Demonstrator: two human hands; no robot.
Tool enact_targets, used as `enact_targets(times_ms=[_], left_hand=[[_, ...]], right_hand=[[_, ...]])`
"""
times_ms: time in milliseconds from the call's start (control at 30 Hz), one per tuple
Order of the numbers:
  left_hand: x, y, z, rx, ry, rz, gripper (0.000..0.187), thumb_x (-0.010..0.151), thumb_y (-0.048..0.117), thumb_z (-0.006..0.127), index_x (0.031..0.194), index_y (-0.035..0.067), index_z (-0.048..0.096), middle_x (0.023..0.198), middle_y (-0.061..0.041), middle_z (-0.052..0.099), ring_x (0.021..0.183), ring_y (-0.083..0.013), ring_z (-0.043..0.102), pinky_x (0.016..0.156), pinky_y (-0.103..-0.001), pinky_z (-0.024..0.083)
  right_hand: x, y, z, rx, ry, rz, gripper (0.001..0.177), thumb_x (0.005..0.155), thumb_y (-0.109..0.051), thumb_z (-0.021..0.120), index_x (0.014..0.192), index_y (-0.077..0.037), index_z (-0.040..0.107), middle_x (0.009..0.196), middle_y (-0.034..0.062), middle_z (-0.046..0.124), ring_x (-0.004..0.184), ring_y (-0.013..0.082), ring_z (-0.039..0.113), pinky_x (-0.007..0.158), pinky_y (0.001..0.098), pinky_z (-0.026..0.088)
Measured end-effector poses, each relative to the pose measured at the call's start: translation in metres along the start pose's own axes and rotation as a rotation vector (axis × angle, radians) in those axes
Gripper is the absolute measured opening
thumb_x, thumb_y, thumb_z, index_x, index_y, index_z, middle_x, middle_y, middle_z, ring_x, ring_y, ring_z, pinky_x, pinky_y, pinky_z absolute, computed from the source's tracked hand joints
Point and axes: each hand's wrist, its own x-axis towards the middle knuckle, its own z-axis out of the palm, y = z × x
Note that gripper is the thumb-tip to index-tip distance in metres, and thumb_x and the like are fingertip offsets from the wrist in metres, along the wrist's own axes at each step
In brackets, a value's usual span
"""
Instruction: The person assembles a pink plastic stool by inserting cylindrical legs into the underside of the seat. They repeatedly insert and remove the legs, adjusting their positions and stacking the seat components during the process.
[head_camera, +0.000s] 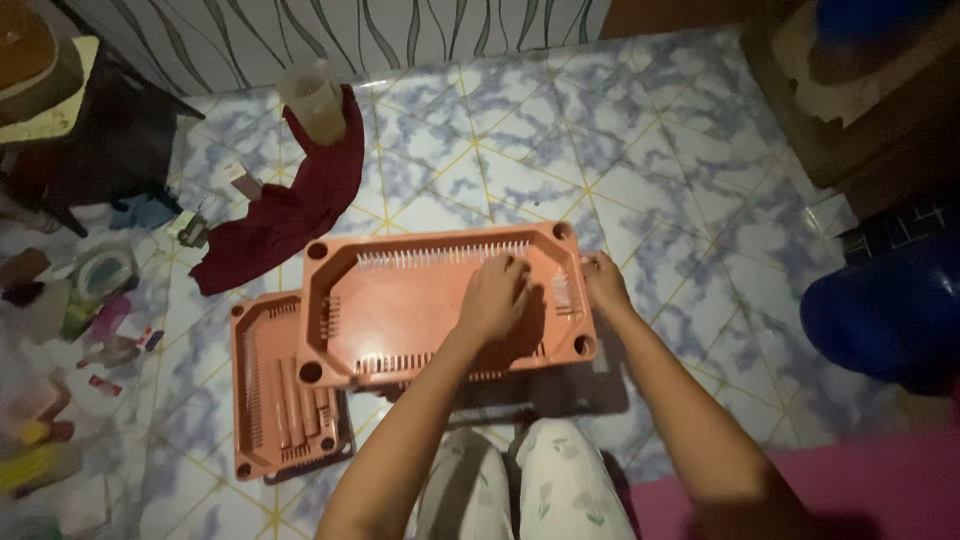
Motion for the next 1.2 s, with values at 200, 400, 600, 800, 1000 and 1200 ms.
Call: enact_targets(times_ms=[200,400,600,800,1000,1200], left_hand=[[0.086,-0.039,0.059,0.071,0.197,0.074,0.034,0.092,0.024,0.061,0.123,0.009,0.065,0.123,-0.014,0.062,0.122,-0.0338,0.055,0.108,-0.055,0.036],[0.113,-0.064,0.093,0.139,-0.199,-0.176,0.032,0.094,0.031,0.055,0.113,0.011,0.071,0.121,-0.011,0.063,0.124,-0.0302,0.053,0.11,-0.056,0.032],[0.111,-0.053,0.086,0.069,-0.194,-0.241,0.033,0.093,0.033,0.055,0.111,0.011,0.072,0.117,-0.011,0.064,0.119,-0.0293,0.053,0.104,-0.058,0.031],[0.113,-0.037,0.071,0.002,-0.143,-0.323,0.029,0.09,0.031,0.059,0.106,0.012,0.075,0.114,-0.009,0.064,0.118,-0.0272,0.054,0.101,-0.055,0.032],[0.108,-0.035,0.06,0.009,-0.13,-0.32,0.029,0.092,0.033,0.058,0.105,0.012,0.075,0.113,-0.009,0.063,0.117,-0.0282,0.053,0.1,-0.055,0.032],[0.108,-0.035,0.062,0.012,-0.158,-0.29,0.031,0.097,0.032,0.055,0.112,0.013,0.073,0.119,-0.01,0.064,0.118,-0.0297,0.055,0.102,-0.056,0.035]], right_hand=[[0.021,-0.026,0.013,0.746,-0.09,0.247,0.023,0.102,-0.003,0.047,0.121,-0.003,0.06,0.102,0.0095,0.069,0.086,0.0213,0.069,0.074,0.0357,0.06],[0.02,-0.037,-0.001,0.589,-0.34,0.368,0.037,0.097,0.0,0.051,0.131,-0.012,0.057,0.102,0.0099,0.069,0.078,0.0236,0.068,0.071,0.0397,0.062],[0.046,-0.016,0.016,0.183,-0.347,-0.044,0.029,0.102,-0.008,0.061,0.129,0.0,0.067,0.116,0.0117,0.071,0.094,0.0133,0.068,0.08,0.0304,0.06],[0.041,-0.021,0.014,-0.044,-0.273,-0.052,0.036,0.1,-0.023,0.056,0.133,-0.013,0.065,0.111,-0.0006,0.072,0.089,0.0106,0.069,0.076,0.0281,0.057],[0.045,-0.017,0.024,-0.244,-0.304,-0.072,0.033,0.096,-0.021,0.067,0.127,-0.011,0.067,0.107,0.0016,0.076,0.092,0.0113,0.069,0.078,0.0307,0.057],[0.044,-0.004,0.012,-0.168,-0.235,-0.151,0.033,0.098,-0.016,0.066,0.13,-0.009,0.066,0.113,0.0039,0.074,0.098,0.0091,0.064,0.086,0.0298,0.055]])
